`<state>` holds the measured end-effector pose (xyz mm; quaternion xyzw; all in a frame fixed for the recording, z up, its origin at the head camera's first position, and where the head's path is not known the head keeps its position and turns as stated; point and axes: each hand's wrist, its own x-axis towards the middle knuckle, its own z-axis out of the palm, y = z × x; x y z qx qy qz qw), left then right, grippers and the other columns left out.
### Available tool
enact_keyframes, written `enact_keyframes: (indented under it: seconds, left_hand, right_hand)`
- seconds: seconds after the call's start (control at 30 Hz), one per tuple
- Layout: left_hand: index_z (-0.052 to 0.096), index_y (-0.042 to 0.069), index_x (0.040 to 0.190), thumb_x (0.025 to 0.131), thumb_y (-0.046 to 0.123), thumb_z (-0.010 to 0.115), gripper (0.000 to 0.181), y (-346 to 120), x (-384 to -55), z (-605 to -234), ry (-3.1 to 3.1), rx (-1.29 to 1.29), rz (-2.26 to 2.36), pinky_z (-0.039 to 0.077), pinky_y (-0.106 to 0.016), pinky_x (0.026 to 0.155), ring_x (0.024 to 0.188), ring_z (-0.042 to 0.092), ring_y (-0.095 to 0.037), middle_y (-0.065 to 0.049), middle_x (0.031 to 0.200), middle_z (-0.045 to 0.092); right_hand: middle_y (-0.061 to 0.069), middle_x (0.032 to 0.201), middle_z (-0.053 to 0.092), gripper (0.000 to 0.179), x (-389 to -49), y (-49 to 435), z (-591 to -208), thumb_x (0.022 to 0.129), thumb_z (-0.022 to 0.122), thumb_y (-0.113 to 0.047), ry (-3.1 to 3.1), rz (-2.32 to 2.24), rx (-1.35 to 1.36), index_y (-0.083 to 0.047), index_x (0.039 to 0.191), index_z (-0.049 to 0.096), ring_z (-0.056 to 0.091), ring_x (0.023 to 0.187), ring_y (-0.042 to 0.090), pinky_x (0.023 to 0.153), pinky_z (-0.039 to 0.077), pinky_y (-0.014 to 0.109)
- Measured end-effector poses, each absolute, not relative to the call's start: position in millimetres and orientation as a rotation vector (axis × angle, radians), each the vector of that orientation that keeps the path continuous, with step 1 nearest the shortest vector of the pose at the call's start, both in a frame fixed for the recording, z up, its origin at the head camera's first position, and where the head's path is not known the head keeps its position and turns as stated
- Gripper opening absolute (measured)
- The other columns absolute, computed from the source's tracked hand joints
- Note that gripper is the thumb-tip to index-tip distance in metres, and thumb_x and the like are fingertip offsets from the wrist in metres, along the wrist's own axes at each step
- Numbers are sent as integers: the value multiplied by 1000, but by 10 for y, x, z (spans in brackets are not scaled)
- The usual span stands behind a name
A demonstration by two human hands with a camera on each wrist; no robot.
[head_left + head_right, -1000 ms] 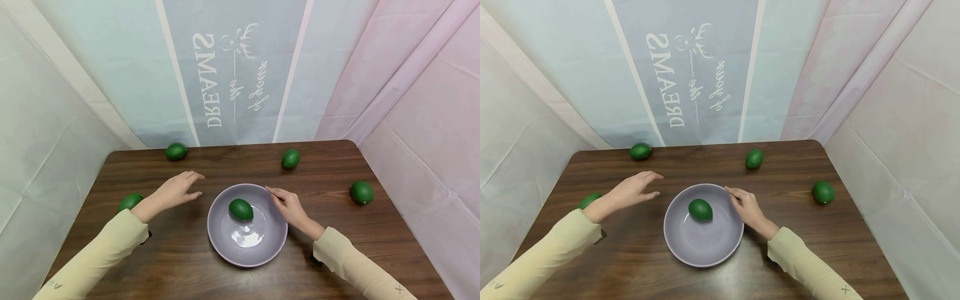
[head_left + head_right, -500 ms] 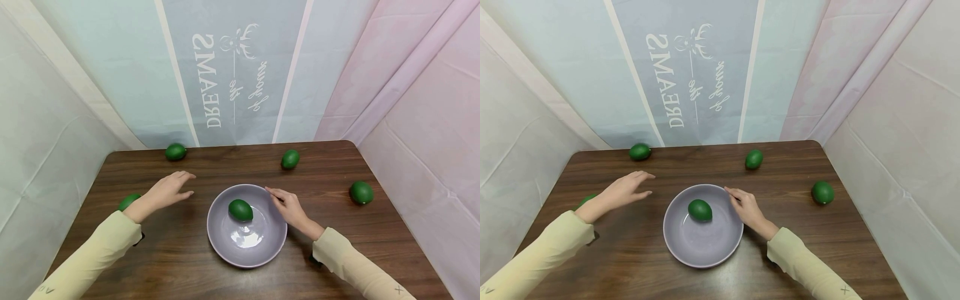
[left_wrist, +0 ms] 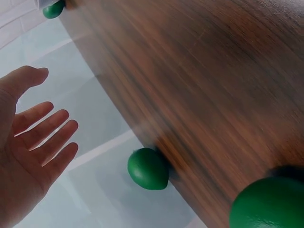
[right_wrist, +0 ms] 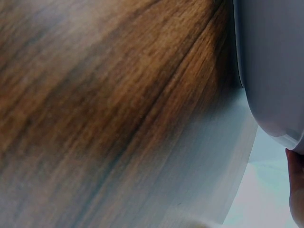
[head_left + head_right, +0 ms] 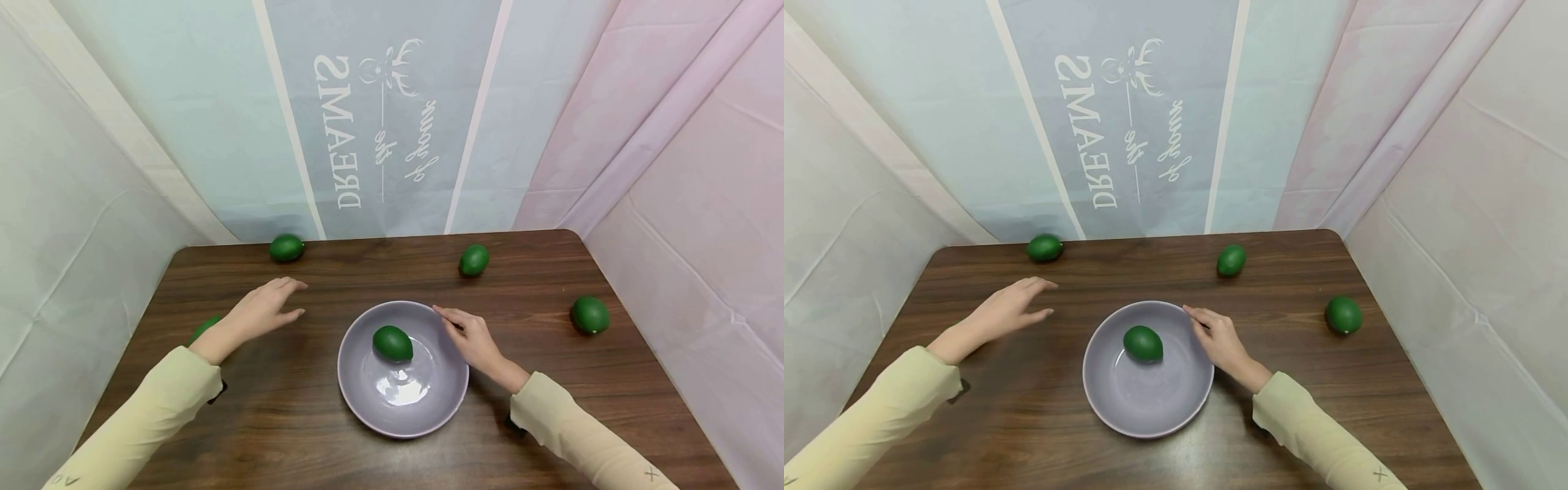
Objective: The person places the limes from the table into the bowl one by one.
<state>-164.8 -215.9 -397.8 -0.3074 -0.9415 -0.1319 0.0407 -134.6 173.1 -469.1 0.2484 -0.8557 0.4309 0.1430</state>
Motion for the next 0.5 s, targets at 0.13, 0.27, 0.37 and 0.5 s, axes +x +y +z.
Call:
enact_keyframes:
  seconds: [0.13,0.27,0.37,0.5]
  left_hand:
    - [54,-2,116,81,20,68,44,-2204,-1643,-3981,-2883,-926,-387,49,-44,78,100,57,-30,-15,112,57]
    - [54,-3,116,81,21,68,44,-2251,-1643,-3984,-2888,-906,-374,49,-45,78,100,57,-31,-16,112,57]
    - [54,-3,117,82,20,68,44,-2292,-1646,-3991,-2898,-887,-367,48,-45,77,100,56,-31,-16,112,57]
    - [54,-3,117,82,20,68,44,-2349,-1644,-3999,-2919,-860,-361,48,-46,77,100,56,-32,-17,112,56]
  right_hand:
    - [9,103,67,28,-1345,1729,-4691,84,57,5,-2474,1247,708,-1,110,66,62,97,22,77,49,19]
    - [10,103,67,28,-1345,1723,-4682,84,57,5,-2467,1242,712,-1,109,66,62,96,23,76,51,22]
    - [10,103,67,28,-1344,1723,-4677,84,56,5,-2467,1248,712,-1,109,66,62,96,22,76,50,20]
    - [10,103,67,28,-1345,1729,-4680,84,56,5,-2470,1250,711,-1,109,66,62,97,21,77,47,14]
